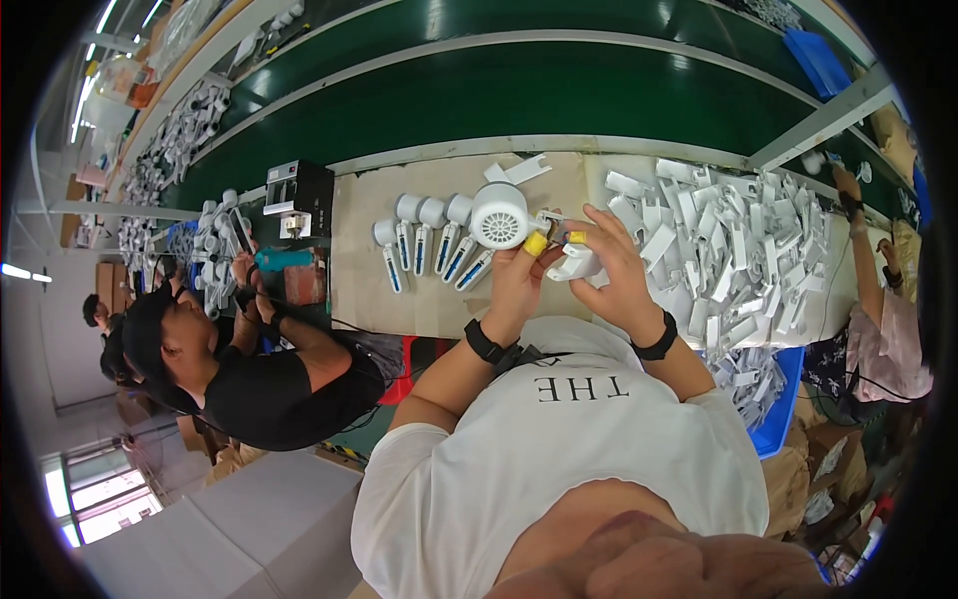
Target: The person assembles a handheld fan by inserting a battery into the handle, attaching the fan head, and snapping on the plastic casing. They then set the finished fan aside and repeat the process with new components.
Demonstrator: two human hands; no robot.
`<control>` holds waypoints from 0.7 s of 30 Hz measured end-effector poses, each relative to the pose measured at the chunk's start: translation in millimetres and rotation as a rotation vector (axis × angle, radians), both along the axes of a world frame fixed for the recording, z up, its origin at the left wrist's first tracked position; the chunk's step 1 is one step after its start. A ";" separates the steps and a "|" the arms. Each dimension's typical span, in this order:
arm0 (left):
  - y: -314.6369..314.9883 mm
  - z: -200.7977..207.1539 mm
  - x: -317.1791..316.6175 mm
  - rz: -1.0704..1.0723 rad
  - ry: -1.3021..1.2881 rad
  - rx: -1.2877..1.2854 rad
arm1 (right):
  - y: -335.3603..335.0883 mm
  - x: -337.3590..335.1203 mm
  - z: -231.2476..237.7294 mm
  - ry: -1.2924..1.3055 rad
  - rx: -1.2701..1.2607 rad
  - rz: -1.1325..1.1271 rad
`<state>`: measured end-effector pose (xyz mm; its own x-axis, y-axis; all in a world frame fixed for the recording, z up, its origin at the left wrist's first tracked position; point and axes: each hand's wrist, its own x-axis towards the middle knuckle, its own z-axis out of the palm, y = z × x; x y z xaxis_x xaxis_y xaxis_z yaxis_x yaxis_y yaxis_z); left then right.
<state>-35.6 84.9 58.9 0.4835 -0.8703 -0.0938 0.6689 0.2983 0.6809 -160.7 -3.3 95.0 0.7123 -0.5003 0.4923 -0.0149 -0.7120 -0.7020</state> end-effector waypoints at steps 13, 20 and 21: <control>7.7 4.8 -1.1 0.061 -0.359 0.057 | -2.9 -5.0 2.8 0.019 -0.022 0.119; 2.6 -3.7 2.7 0.017 -0.180 0.061 | -12.0 -12.6 12.4 0.220 -0.044 0.073; -0.9 -9.3 4.8 0.061 -0.081 0.064 | -12.0 -13.0 14.7 0.218 -0.044 0.075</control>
